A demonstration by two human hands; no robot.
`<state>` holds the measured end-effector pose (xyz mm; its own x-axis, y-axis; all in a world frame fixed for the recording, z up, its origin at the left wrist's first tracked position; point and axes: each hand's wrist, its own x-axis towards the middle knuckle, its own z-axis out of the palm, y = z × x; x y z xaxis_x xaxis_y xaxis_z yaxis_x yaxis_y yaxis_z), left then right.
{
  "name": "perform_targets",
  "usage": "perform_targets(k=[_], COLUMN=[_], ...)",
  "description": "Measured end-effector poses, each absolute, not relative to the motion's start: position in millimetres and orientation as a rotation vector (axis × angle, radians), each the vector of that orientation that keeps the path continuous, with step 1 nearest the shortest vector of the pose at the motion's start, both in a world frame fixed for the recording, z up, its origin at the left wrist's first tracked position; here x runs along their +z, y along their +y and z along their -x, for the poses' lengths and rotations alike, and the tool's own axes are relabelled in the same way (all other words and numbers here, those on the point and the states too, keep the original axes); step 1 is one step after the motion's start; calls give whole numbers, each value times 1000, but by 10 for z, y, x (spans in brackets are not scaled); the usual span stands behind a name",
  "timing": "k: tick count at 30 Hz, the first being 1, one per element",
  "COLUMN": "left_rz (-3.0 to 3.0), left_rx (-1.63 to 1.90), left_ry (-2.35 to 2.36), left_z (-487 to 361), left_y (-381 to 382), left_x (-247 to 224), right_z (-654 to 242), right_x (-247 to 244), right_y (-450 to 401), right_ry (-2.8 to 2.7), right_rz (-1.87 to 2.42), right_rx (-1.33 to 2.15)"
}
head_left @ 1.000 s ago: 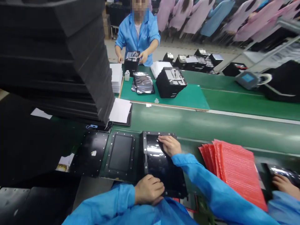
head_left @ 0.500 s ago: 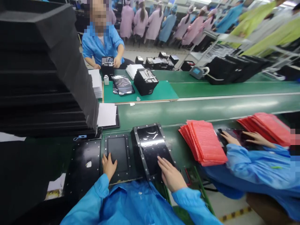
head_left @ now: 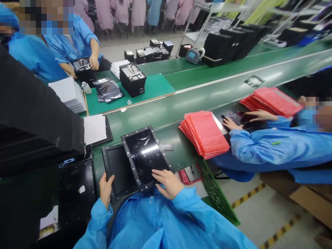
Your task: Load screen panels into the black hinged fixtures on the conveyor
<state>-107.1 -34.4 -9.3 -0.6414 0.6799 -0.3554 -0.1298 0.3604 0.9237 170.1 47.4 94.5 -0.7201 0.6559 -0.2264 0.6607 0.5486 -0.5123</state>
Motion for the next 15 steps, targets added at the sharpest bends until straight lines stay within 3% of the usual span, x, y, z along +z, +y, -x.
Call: perform_targets(k=[2, 5, 7, 10, 15], left_rz=[-541, -1126, -1564, -1923, -1910], left_rx=[1374, 1178, 969, 801, 679], left_ry=[1939, 2024, 1992, 2036, 2219], left_z=[864, 320, -93, -508, -604], left_y=[-376, -432, -399, -279, -206], left_x=[225, 764, 1031, 1201, 1167], right_z=[-1624, -1423, -1350, -1421, -1618], right_x=[888, 799, 785, 812, 788], right_y=[562, 646, 707, 906, 1467], right_ry=[2771, 2490, 2334, 2338, 2436], right_rz=[-1107, -1033, -1181, -1359, -1355], right_rx=[-1410, -2219, -2506, -2554, -2367])
